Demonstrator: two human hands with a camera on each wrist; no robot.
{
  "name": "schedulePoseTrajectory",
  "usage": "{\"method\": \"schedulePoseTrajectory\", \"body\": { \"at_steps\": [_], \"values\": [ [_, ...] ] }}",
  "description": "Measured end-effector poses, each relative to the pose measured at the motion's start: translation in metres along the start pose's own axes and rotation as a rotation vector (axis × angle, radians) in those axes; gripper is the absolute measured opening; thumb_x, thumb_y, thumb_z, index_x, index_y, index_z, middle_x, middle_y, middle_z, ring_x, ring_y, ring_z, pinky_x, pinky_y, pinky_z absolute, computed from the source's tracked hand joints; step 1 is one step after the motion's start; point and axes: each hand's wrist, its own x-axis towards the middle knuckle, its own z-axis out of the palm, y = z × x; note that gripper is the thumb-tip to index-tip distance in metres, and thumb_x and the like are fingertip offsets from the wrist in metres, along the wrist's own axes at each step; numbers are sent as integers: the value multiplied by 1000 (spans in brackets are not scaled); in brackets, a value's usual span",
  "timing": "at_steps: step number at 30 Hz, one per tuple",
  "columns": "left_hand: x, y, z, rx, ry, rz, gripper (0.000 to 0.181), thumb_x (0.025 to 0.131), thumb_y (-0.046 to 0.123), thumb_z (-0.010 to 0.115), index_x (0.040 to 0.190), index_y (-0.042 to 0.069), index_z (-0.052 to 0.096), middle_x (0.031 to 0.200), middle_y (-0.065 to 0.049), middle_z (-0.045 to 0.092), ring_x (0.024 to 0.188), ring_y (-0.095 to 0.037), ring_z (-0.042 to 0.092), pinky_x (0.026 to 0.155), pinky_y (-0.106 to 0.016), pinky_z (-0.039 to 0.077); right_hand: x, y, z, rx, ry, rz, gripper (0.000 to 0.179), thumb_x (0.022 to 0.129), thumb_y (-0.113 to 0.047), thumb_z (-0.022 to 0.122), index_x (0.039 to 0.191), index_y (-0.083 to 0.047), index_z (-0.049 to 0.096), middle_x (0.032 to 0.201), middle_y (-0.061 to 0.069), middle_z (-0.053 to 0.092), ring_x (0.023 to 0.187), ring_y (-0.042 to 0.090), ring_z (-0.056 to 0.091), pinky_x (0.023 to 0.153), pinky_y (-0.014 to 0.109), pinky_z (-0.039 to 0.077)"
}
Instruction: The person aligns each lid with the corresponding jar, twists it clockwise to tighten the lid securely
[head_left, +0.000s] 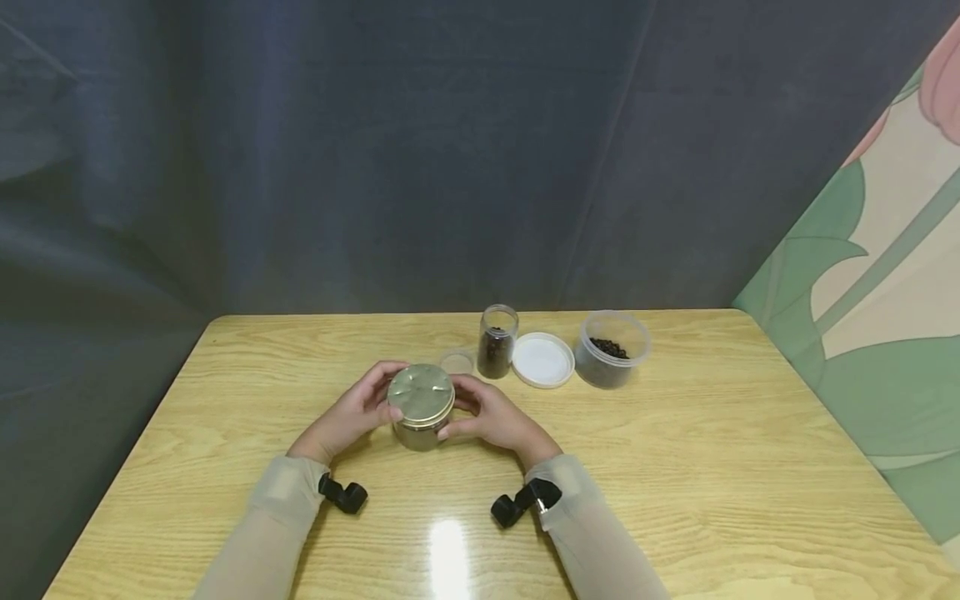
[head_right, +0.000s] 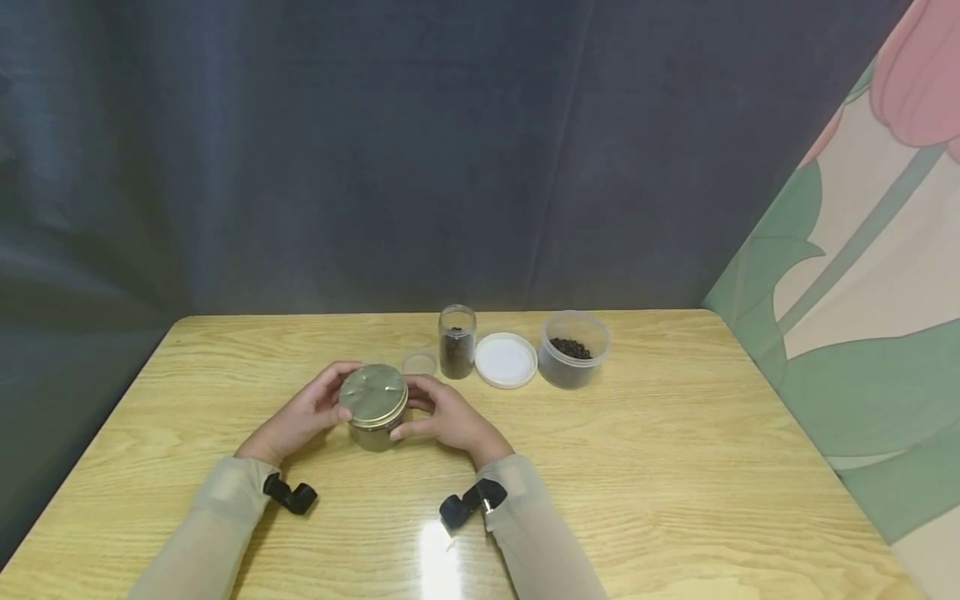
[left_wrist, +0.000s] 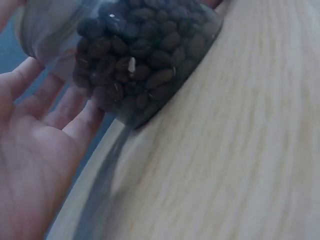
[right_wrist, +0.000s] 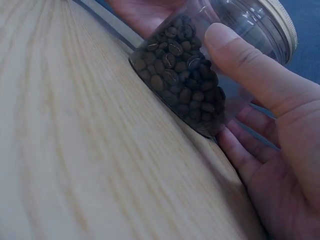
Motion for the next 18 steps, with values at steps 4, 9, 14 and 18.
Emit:
{"method": "schedulePoseTrajectory", "body": {
  "at_steps": [4,9,14,18],
  "values": [
    [3,2,3,-23,-1,13,81,85,25,83,146,-1,36,148,-12,44,133,-10,48,109,-23,41,0,1,-1,-2,-5,15,73,79,8,81,144,5,47,145,21,51,135,35,50,113,34,41],
    [6,8,6,48,52,2,81,78,14,88,143,1,42,145,-16,47,126,-12,54,106,-23,45,2,1,-1,-10,-4,5,75,77,8,83,144,4,48,145,19,52,134,33,51,113,33,41],
    [5,8,5,59,70,-5,77,79,6,86,145,1,46,144,-17,49,125,-13,56,106,-23,46,2,1,-2,-1,-7,-11,74,78,9,82,143,5,48,144,20,52,135,33,51,113,33,41],
    [4,7,2,48,47,-16,79,82,11,85,148,1,44,147,-15,48,127,-11,55,107,-22,44,1,3,-3,0,-16,-19,74,78,9,82,144,5,48,144,20,52,136,32,50,113,34,41]
  ]
}}
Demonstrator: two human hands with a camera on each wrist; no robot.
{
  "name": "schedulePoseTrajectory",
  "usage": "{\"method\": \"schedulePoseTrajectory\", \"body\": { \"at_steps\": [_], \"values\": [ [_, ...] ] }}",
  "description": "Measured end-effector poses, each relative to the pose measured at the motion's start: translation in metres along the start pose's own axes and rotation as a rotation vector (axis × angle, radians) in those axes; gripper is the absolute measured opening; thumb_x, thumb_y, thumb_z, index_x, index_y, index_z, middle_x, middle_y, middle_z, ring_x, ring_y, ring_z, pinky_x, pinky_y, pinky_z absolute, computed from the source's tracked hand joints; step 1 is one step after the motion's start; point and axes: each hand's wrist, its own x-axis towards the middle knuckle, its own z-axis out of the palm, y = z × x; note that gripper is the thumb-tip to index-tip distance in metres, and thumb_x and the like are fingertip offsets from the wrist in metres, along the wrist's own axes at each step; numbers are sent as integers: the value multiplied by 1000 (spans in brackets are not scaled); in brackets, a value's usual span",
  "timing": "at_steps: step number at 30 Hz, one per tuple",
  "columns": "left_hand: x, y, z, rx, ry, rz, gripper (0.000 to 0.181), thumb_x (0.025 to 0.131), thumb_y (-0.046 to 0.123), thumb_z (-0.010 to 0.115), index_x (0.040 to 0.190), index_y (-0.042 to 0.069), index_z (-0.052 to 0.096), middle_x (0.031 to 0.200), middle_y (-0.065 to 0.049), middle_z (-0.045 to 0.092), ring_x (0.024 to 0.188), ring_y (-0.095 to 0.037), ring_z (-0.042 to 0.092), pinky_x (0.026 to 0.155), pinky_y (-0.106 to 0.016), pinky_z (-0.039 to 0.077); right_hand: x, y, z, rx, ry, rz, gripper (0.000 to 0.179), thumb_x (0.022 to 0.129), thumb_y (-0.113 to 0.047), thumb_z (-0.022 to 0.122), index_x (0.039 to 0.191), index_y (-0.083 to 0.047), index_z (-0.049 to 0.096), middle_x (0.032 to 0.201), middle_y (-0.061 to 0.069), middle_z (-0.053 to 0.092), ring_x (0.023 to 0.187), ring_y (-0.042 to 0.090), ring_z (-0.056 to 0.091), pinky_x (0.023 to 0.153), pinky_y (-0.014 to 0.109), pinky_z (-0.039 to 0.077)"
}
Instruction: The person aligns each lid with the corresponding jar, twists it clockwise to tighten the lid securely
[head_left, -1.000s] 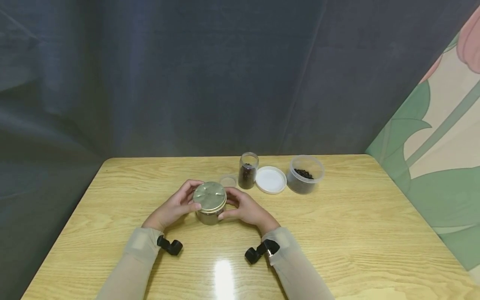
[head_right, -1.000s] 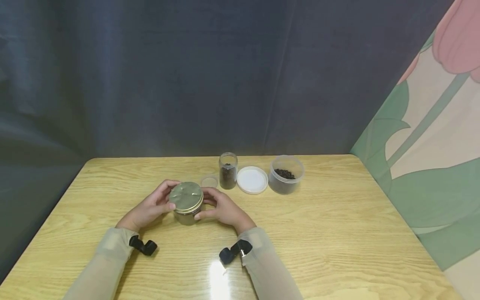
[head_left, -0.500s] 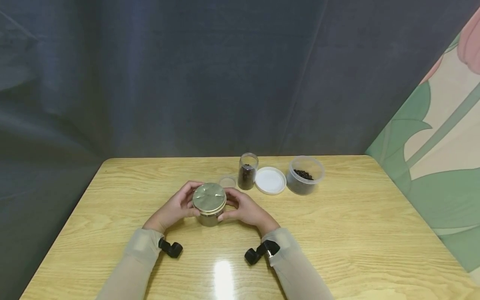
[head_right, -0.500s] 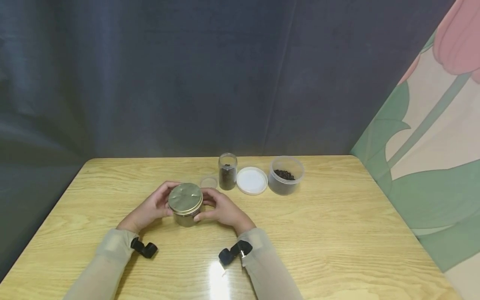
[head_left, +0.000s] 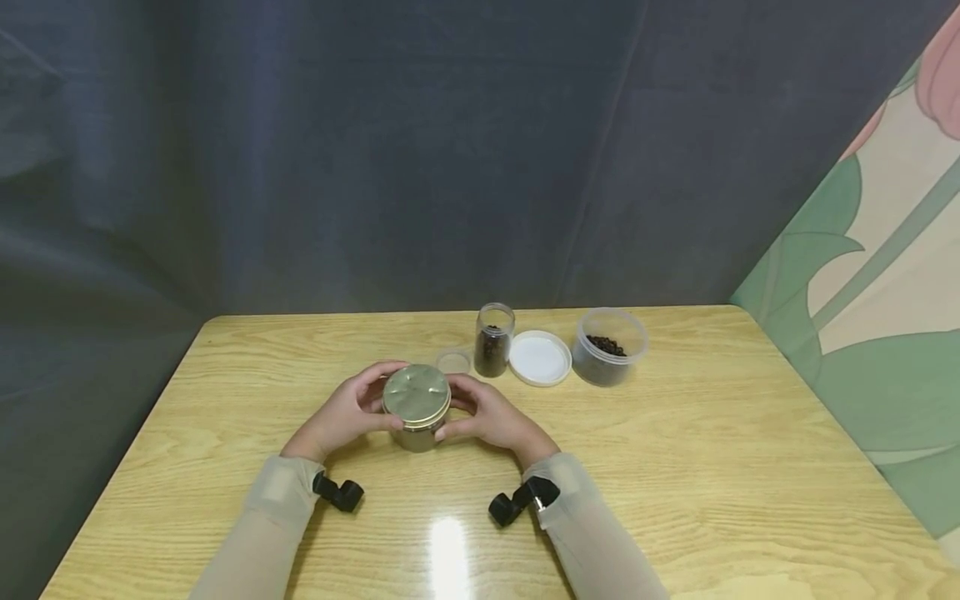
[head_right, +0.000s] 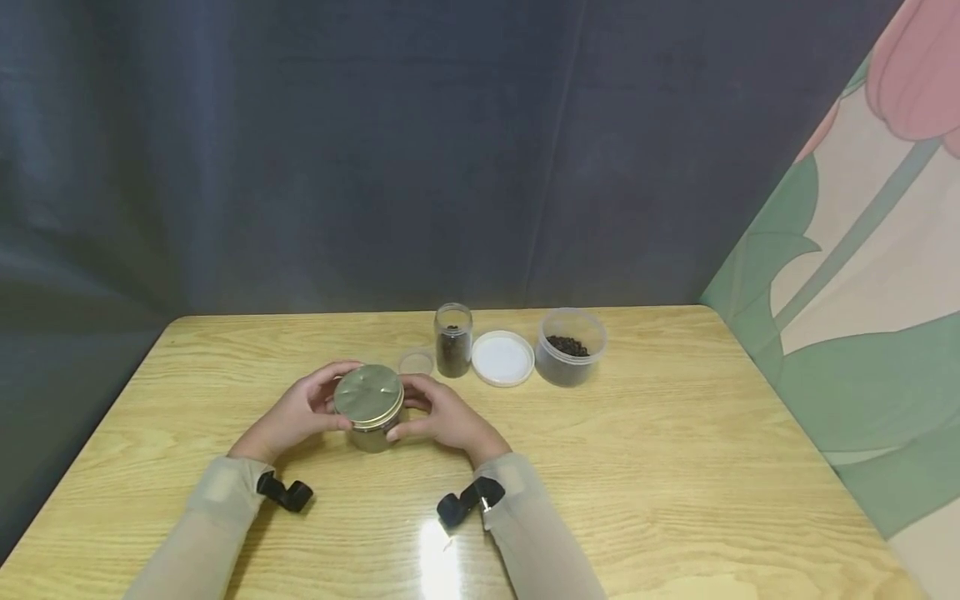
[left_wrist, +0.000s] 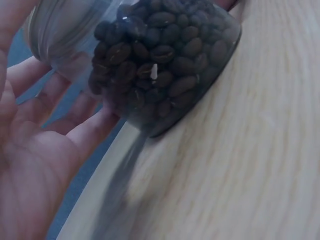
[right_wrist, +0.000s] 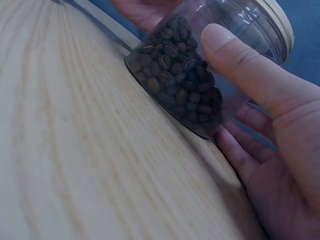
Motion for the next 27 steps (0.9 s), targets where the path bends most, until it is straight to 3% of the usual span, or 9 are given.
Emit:
{"method": "schedulePoseTrajectory", "body": {
  "at_steps": [9,16,27],
  "values": [
    [0,4,0,18,-45,-23,80,86,14,82,152,1,39,150,-19,42,129,-8,51,107,-19,41,0,-1,-1,1,-19,2,72,79,8,81,143,5,48,144,21,52,134,32,51,113,34,41],
    [2,11,6,46,-40,-51,86,80,12,88,144,3,31,145,-19,40,128,-21,47,103,-20,45,2,0,0,-8,-4,21,69,77,9,83,137,5,49,138,20,55,128,31,56,111,34,44],
    [0,12,6,105,-5,-76,76,79,11,88,142,14,45,142,-9,52,128,-25,52,105,-22,44,1,0,0,-26,-9,0,74,77,8,83,142,3,48,141,18,54,129,28,55,111,35,44]
  ]
}}
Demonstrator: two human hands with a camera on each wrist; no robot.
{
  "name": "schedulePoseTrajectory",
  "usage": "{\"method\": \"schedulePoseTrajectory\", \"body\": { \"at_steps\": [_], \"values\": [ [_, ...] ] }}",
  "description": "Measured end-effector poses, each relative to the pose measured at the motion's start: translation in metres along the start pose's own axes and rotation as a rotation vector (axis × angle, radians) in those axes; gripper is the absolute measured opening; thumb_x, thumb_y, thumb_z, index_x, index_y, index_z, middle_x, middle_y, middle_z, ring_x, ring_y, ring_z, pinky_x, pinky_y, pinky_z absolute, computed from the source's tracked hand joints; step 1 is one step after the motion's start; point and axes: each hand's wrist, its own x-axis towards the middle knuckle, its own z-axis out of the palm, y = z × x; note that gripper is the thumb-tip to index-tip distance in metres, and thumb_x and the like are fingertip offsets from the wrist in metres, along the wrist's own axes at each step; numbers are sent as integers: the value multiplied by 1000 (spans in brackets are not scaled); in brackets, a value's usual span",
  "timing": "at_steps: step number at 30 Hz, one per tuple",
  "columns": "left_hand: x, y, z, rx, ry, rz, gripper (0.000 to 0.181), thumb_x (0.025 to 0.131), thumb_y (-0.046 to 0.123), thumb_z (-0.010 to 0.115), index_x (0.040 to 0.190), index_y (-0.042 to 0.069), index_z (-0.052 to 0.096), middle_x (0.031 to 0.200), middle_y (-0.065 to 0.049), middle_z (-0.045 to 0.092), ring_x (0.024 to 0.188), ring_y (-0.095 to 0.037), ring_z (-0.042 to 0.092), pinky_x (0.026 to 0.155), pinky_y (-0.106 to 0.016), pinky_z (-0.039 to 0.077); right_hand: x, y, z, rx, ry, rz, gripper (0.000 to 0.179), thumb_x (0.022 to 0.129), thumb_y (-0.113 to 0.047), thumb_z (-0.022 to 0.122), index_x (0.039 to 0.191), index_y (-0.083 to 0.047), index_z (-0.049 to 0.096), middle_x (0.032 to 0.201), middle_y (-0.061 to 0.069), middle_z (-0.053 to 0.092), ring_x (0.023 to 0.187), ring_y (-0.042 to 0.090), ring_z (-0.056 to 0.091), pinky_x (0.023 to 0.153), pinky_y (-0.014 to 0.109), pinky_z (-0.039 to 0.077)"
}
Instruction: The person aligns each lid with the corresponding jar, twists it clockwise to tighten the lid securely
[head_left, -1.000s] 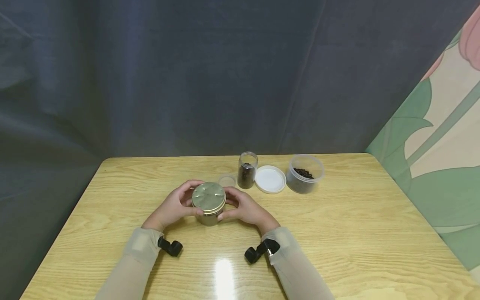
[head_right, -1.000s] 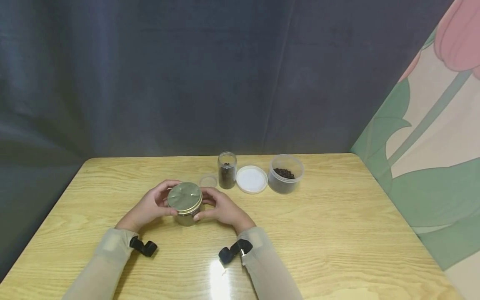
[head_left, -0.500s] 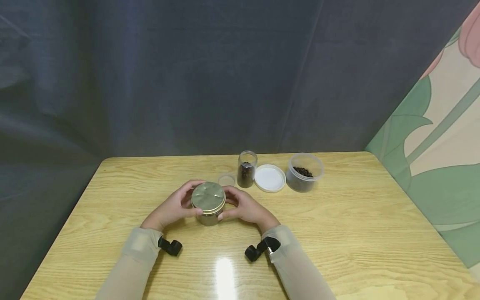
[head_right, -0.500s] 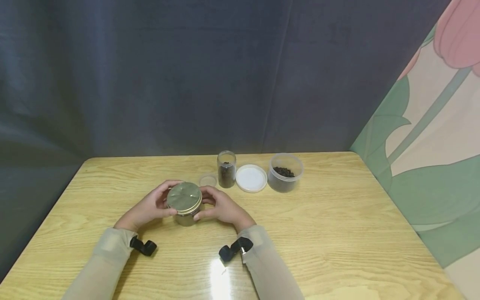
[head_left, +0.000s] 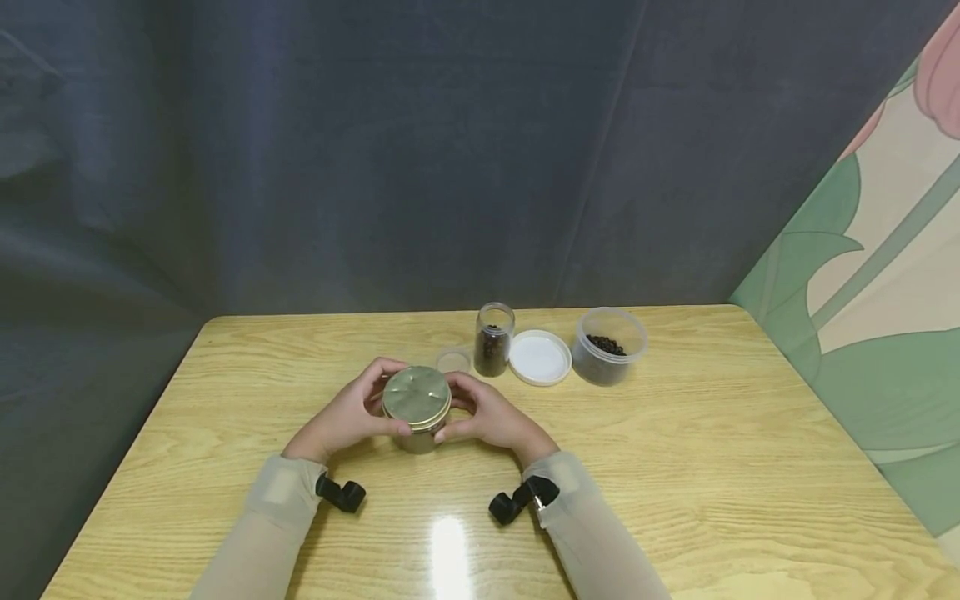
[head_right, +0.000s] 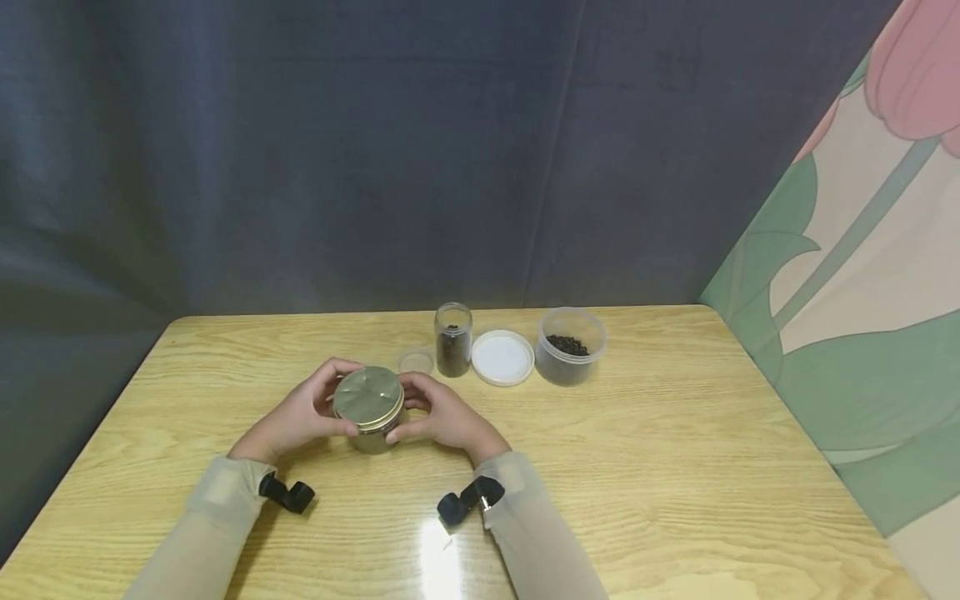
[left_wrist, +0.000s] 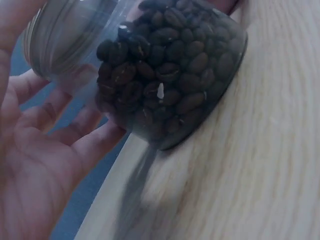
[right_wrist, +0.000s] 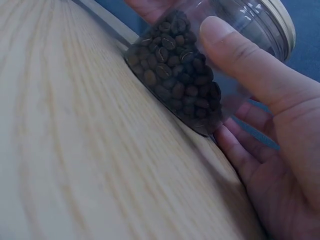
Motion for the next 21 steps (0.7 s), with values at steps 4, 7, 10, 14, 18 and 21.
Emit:
{"method": "schedulePoseTrajectory", "body": {
  "at_steps": [4,7,10,14,18,21],
  "values": [
    [-1,-2,-3,-5,-3,9,78,80,11,87,147,13,48,145,-8,51,130,-22,52,108,-25,43,-1,-1,0,8,-12,-17,74,78,8,82,143,4,47,142,20,53,131,30,54,111,36,44],
    [-1,-2,-4,-5,-11,6,80,81,13,86,150,11,46,148,-8,49,133,-21,50,110,-27,41,-1,-1,-1,13,-16,-18,74,78,9,82,144,5,47,142,21,53,131,30,54,110,35,44],
    [-1,-2,-3,-14,-28,-2,81,82,13,85,151,10,43,149,-11,47,132,-20,50,109,-25,41,-1,-1,-1,11,-10,-7,73,77,9,82,142,4,48,141,20,53,130,29,54,110,34,45],
    [0,-1,-2,-57,-54,10,85,82,11,86,149,2,35,149,-17,43,130,-13,50,107,-20,41,-1,-1,0,1,0,18,71,76,8,84,138,4,50,138,18,54,127,26,56,109,33,46],
    [0,-1,0,-93,-63,28,84,79,10,88,140,0,32,146,-20,42,129,-11,50,106,-19,42,-2,-3,1,2,-3,34,70,76,6,85,136,4,49,137,17,55,124,26,58,109,34,46],
    [-1,-1,0,-59,-42,23,80,78,9,89,137,4,36,143,-17,47,128,-15,51,106,-24,44,-1,-3,1,4,-4,30,70,76,6,85,136,4,49,136,18,55,124,26,58,109,35,46]
  ]
}}
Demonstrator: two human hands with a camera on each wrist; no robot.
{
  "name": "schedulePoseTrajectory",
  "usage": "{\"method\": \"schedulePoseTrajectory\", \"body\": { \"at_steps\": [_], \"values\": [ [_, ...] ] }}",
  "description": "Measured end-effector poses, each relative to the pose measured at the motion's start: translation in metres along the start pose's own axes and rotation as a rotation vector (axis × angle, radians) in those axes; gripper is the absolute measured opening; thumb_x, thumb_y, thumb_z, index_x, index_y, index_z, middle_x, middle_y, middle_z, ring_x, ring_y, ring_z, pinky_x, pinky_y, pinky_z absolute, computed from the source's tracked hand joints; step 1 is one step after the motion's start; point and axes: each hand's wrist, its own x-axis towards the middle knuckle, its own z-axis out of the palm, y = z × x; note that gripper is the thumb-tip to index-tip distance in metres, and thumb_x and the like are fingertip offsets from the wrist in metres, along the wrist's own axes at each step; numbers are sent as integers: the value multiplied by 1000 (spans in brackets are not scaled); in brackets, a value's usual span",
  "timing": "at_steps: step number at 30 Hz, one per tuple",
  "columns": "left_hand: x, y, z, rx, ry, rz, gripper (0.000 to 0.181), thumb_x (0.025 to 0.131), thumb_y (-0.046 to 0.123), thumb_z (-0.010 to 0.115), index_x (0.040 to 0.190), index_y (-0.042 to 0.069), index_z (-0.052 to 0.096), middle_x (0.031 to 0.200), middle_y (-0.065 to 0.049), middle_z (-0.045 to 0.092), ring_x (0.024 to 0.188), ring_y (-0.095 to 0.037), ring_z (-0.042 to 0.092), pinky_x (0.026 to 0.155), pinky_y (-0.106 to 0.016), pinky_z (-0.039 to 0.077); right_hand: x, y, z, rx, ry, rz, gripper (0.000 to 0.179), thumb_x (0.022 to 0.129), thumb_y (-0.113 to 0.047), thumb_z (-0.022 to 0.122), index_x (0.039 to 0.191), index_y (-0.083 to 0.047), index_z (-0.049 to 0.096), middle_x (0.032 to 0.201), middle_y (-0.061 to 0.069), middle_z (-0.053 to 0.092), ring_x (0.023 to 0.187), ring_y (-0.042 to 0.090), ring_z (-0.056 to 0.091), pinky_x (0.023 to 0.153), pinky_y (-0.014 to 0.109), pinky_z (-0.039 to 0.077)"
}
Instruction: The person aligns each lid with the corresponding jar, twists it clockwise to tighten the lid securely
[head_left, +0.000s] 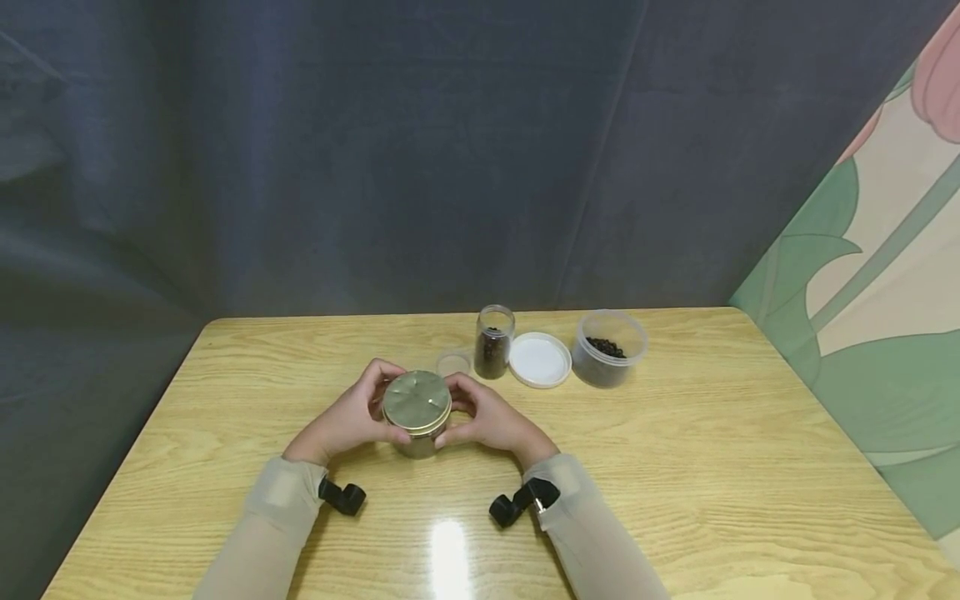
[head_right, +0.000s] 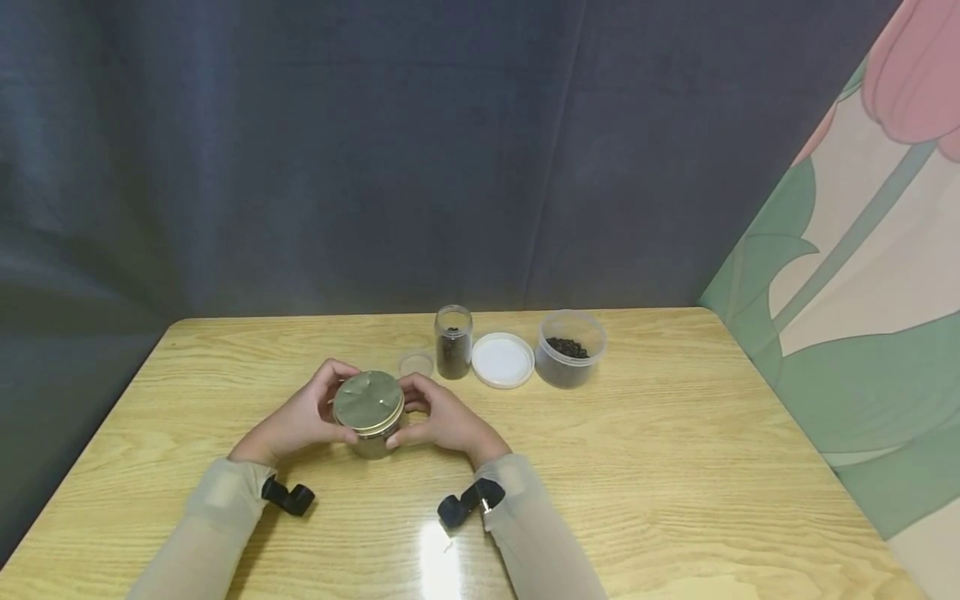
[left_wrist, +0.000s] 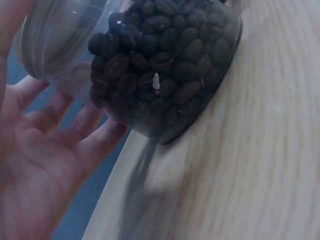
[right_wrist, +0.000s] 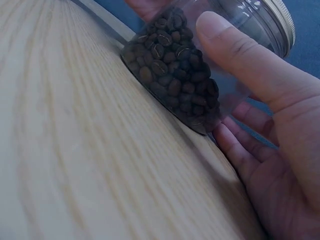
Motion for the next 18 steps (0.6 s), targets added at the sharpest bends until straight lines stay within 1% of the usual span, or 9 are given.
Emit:
{"method": "schedulePoseTrajectory", "body": {
  "at_steps": [3,6,8,10,13,15,18],
  "values": [
    [-1,0,0,58,35,-14,75,77,9,90,136,9,43,141,-11,52,129,-21,52,110,-35,42,0,0,0,2,-2,-7,70,77,7,85,137,3,49,137,18,55,126,27,57,110,35,45],
    [-1,1,0,89,55,-19,71,77,11,90,135,13,48,140,-8,54,131,-27,51,112,-47,39,0,2,0,4,-6,-12,73,76,7,84,140,2,49,139,17,54,127,26,56,110,35,45],
    [-1,1,-1,92,60,-18,71,77,11,90,135,15,50,140,-6,54,131,-28,51,112,-48,39,0,3,0,3,-8,-15,75,76,7,85,141,1,48,140,16,54,128,26,56,110,35,44],
    [-1,1,-1,84,58,-10,71,77,11,90,137,14,51,140,-7,54,131,-27,52,111,-43,42,0,3,-1,3,-7,-18,75,77,7,84,142,1,48,141,16,54,129,26,55,111,35,44],
    [-1,1,-2,57,48,-2,73,77,9,89,140,13,52,141,-8,54,131,-22,52,110,-31,43,-1,3,-1,6,-5,-18,75,77,7,84,143,2,49,142,17,53,131,28,54,112,35,43],
    [-1,0,-3,34,38,0,75,78,8,88,144,11,51,143,-10,53,131,-20,52,109,-26,44,-1,2,-2,8,-5,-18,74,78,7,84,143,3,49,142,18,53,131,29,54,112,35,43],
    [-2,0,-4,20,23,-4,77,80,8,86,147,8,48,146,-12,51,130,-16,53,108,-23,43,-1,1,-2,12,-7,-17,73,78,7,84,142,3,49,141,18,54,131,28,54,111,35,43]
  ]
}}
